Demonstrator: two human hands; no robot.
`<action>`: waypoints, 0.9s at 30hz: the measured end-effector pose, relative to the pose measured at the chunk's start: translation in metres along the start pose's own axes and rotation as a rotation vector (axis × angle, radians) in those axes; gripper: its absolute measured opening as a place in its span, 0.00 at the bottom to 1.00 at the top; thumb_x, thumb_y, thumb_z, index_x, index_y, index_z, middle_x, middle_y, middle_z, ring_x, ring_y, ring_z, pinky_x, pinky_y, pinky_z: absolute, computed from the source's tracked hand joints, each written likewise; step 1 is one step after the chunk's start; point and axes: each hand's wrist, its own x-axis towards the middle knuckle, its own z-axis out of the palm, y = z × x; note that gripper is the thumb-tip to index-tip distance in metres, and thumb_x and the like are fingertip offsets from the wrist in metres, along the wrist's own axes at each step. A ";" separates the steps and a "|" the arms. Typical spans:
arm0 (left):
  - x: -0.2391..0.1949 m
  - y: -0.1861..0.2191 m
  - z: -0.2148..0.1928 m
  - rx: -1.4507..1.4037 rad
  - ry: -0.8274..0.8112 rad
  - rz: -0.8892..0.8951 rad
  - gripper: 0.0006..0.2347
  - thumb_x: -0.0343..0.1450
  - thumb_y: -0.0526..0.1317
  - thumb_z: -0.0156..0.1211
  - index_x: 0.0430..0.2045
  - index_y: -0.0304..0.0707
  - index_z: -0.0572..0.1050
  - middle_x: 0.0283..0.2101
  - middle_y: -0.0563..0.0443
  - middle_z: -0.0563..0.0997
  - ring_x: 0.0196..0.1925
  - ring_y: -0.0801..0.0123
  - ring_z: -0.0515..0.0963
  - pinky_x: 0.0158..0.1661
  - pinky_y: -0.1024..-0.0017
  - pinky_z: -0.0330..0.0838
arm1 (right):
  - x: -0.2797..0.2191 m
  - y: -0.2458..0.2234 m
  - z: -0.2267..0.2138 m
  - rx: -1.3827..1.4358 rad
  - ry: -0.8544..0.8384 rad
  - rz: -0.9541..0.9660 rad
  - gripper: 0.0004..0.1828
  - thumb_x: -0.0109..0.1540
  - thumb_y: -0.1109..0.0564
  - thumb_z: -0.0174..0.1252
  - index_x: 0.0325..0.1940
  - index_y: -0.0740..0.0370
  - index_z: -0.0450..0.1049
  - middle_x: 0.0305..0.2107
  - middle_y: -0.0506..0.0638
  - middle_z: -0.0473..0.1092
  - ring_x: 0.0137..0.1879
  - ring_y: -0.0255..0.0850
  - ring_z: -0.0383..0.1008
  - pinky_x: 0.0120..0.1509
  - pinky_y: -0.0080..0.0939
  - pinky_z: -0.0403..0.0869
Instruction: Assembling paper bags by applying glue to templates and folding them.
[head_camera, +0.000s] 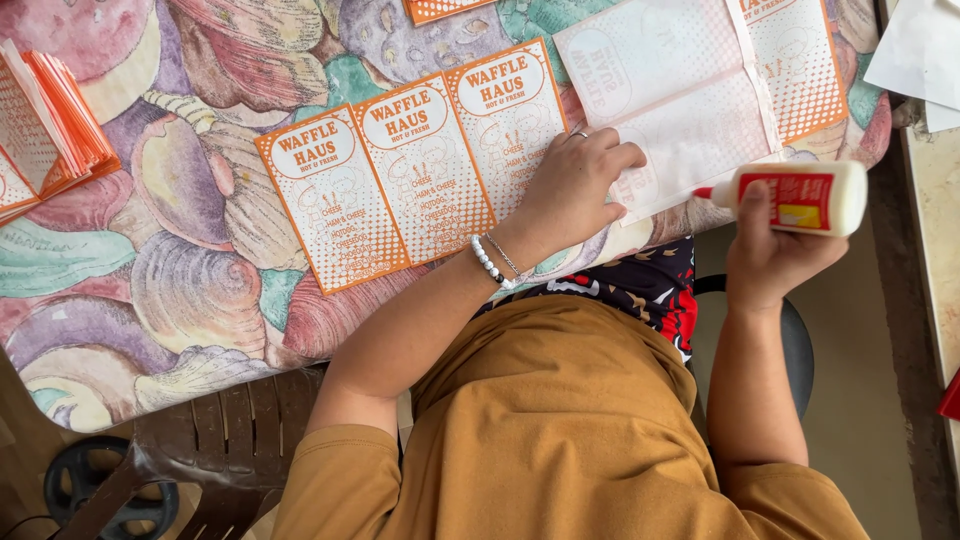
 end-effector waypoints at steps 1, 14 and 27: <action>0.000 0.000 0.001 -0.004 -0.002 -0.001 0.23 0.53 0.44 0.79 0.41 0.53 0.77 0.37 0.56 0.76 0.43 0.55 0.78 0.43 0.58 0.66 | -0.006 -0.007 0.000 -0.037 -0.051 0.038 0.16 0.69 0.64 0.72 0.33 0.72 0.72 0.27 0.52 0.70 0.35 0.40 0.70 0.39 0.46 0.74; -0.001 0.001 -0.004 0.007 0.000 0.006 0.23 0.53 0.43 0.79 0.40 0.52 0.77 0.37 0.57 0.76 0.42 0.56 0.78 0.42 0.58 0.67 | 0.037 0.008 -0.005 -0.026 -0.010 -0.177 0.11 0.69 0.72 0.68 0.49 0.82 0.71 0.37 0.70 0.74 0.42 0.58 0.79 0.44 0.56 0.82; -0.001 0.003 -0.005 0.009 -0.025 0.006 0.23 0.55 0.44 0.80 0.43 0.53 0.78 0.36 0.56 0.76 0.41 0.57 0.78 0.43 0.59 0.67 | 0.046 0.003 -0.013 -0.089 -0.068 -0.170 0.11 0.72 0.72 0.68 0.52 0.82 0.73 0.36 0.65 0.74 0.41 0.52 0.77 0.43 0.51 0.78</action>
